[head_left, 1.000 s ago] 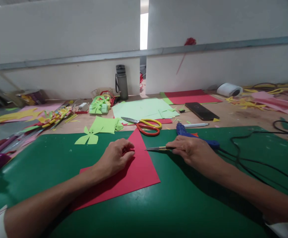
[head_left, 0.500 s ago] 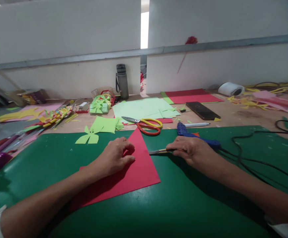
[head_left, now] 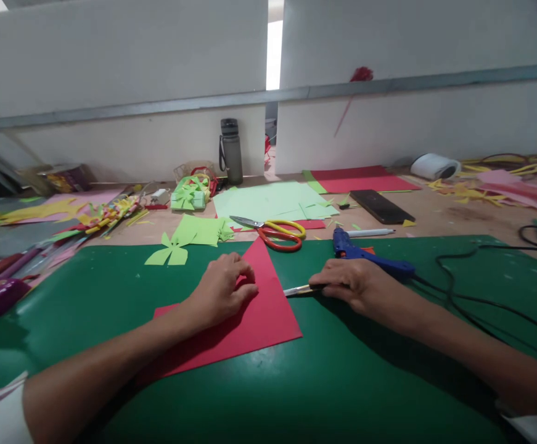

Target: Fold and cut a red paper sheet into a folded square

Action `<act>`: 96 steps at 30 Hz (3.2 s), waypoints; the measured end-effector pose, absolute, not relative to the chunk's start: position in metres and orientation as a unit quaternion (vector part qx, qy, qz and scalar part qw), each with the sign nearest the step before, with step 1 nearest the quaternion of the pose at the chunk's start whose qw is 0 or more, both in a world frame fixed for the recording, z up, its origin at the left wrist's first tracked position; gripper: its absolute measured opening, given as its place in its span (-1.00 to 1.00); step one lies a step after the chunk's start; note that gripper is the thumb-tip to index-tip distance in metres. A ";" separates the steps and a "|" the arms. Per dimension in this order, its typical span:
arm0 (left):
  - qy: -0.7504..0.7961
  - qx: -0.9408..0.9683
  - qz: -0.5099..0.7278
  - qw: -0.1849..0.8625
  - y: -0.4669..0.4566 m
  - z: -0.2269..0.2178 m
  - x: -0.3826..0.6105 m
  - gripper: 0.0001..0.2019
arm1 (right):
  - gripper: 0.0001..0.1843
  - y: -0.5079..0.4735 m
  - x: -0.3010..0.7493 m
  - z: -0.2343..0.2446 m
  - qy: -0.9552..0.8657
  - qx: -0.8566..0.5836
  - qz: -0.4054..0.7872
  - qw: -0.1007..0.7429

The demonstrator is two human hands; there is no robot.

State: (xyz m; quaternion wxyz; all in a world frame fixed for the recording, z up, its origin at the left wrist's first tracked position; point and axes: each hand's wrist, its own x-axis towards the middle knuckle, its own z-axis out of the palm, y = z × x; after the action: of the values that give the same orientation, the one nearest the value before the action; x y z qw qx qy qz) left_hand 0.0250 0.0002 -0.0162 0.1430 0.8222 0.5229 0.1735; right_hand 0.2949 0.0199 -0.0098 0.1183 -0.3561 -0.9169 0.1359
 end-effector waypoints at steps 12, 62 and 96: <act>0.530 0.826 0.188 0.047 0.019 -0.028 0.020 -0.94 | -0.74 0.012 0.298 -0.004 -0.929 -0.317 0.155 0.111; 0.549 0.806 0.212 0.064 0.023 -0.028 0.020 -0.84 | -0.74 -0.013 0.271 -0.013 -0.917 -0.338 0.166 0.128; 0.548 0.801 0.233 0.055 0.024 -0.031 0.017 -0.84 | -0.79 -0.024 0.222 -0.017 -0.930 -0.294 0.166 0.148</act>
State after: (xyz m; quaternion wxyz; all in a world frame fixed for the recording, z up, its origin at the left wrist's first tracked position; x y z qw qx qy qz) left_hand 0.0174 0.0243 -0.0308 0.0551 0.8014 0.5483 0.2327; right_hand 0.2222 -0.0244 -0.0174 0.1478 -0.2943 -0.9295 0.1658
